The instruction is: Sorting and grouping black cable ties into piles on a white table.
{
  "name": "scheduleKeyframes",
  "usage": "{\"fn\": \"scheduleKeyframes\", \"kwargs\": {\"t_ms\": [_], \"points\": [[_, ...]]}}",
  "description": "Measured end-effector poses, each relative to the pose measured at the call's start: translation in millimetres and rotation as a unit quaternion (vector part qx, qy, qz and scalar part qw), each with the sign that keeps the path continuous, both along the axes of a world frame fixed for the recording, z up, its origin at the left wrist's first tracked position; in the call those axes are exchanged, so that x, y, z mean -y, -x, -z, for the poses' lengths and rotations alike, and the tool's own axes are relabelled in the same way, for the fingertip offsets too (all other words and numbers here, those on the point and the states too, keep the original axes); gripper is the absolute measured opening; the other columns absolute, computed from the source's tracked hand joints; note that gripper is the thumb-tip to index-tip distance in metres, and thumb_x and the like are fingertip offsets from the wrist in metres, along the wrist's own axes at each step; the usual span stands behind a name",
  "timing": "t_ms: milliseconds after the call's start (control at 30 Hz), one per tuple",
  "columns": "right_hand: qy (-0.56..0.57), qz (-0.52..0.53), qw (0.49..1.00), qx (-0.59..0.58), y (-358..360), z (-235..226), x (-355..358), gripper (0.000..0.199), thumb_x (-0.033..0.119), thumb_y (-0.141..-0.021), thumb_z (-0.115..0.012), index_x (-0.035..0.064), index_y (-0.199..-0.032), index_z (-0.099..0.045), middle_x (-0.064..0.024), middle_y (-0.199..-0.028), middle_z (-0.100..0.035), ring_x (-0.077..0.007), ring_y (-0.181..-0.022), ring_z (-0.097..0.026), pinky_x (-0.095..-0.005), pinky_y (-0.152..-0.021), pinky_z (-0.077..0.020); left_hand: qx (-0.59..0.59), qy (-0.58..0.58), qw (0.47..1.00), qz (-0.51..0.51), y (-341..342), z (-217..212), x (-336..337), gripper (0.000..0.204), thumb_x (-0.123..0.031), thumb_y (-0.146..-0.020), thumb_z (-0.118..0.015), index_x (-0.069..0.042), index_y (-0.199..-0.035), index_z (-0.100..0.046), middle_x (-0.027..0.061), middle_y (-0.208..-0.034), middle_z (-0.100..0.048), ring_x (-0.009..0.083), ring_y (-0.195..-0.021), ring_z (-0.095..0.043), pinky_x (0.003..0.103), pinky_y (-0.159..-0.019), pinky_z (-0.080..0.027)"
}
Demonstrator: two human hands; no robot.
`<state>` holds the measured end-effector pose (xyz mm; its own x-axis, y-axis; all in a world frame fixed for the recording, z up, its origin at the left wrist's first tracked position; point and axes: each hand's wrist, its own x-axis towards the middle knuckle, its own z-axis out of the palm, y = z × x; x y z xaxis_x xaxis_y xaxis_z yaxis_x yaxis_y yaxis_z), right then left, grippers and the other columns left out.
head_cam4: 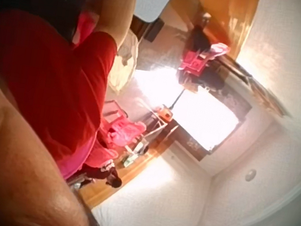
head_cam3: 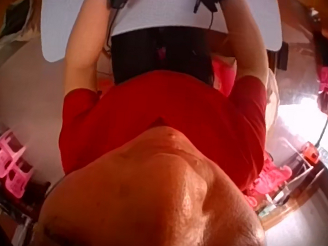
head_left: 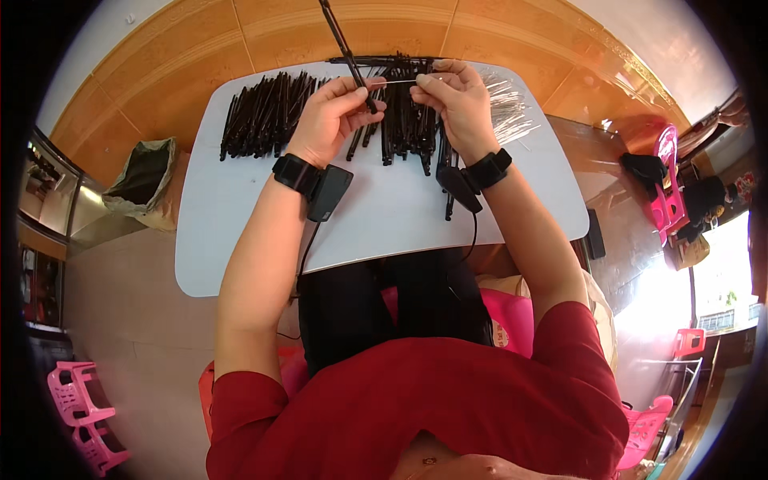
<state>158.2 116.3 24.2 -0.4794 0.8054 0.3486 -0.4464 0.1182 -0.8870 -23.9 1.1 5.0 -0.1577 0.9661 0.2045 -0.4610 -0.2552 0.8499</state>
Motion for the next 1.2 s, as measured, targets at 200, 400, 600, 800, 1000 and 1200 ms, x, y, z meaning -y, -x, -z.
{"fn": "scheduleKeyframes", "kwargs": {"t_ms": [200, 400, 600, 800, 1000, 1200], "points": [[-0.232, -0.007, 0.925, 0.299, 21.0, 15.5, 6.4, 0.02, 0.007, -0.087, -0.07, -0.0064, -0.101, -0.064, -0.0109, -0.092, -0.07, -0.0159, -0.081, -0.068, -0.0257, -0.075, -0.0551, -0.081, -0.025, 0.988, -0.129, 12.2, -0.1, 3.0, 0.022, -0.011, -0.095, -0.058, 0.003, -0.111, -0.061, 0.0107, -0.113, -0.065, 0.0191, -0.089, -0.066, 0.031, -0.082, -0.058], [-0.251, -0.016, 0.9, 0.356, 18.4, 19.0, 0.1, 0.02, 0.01, -0.087, -0.07, -0.0045, -0.1, -0.067, -0.0081, -0.09, -0.07, -0.0121, -0.08, -0.065, -0.0252, -0.074, -0.0531, -0.145, -0.019, 0.982, -0.12, -1.5, -8.7, 5.2, 0.022, -0.01, -0.095, -0.058, 0.003, -0.113, -0.06, 0.009, -0.109, -0.065, 0.0175, -0.089, -0.066, 0.03, -0.084, -0.058], [0.022, -0.036, 0.986, 0.162, 9.3, 30.7, -18.7, 0.02, 0.014, -0.092, -0.067, -0.0025, -0.103, -0.065, -0.0074, -0.094, -0.068, -0.013, -0.084, -0.063, -0.0252, -0.077, -0.0516, -0.116, 0.008, 0.987, -0.113, -4.8, -6.4, 2.2, 0.023, -0.004, -0.093, -0.059, 0.002, -0.115, -0.059, 0.0072, -0.103, -0.065, 0.0168, -0.088, -0.066, 0.029, -0.083, -0.057], [0.105, -0.148, 0.983, 0.036, 6.3, 25.4, -16.1, 0.016, 0.014, -0.096, -0.061, 0.0007, -0.104, -0.062, -0.0079, -0.096, -0.067, -0.0145, -0.085, -0.063, -0.0261, -0.079, -0.0522, -0.159, 0.043, 0.983, -0.086, -4.4, -3.7, 2.5, 0.029, -0.001, -0.09, -0.062, 0.002, -0.119, -0.057, 0.0069, -0.102, -0.065, 0.0161, -0.089, -0.066, 0.029, -0.083, -0.056], [0.172, -0.184, 0.968, 0.004, 8.3, 23.9, -4.6, 0.013, 0.014, -0.098, -0.058, 0.0022, -0.101, -0.06, -0.007, -0.095, -0.066, -0.0145, -0.086, -0.063, -0.0268, -0.08, -0.0536, -0.163, 0.064, 0.982, -0.066, -5.8, -0.6, 1.8, 0.029, 0.0, -0.089, -0.064, 0.001, -0.118, -0.058, 0.0056, -0.099, -0.065, 0.0149, -0.091, -0.065, 0.028, -0.083, -0.056], [0.214, -0.179, 0.96, -0.016, 8.0, 33.9, -9.7, 0.012, 0.015, -0.098, -0.058, 0.0031, -0.1, -0.06, -0.0057, -0.093, -0.066, -0.0132, -0.083, -0.062, -0.0253, -0.077, -0.053, -0.143, 0.056, 0.987, -0.048, -9.7, -1.6, 2.6, 0.03, 0.0, -0.089, -0.064, -0.001, -0.118, -0.06, 0.0051, -0.098, -0.066, 0.0137, -0.09, -0.065, 0.027, -0.083, -0.056]]}}
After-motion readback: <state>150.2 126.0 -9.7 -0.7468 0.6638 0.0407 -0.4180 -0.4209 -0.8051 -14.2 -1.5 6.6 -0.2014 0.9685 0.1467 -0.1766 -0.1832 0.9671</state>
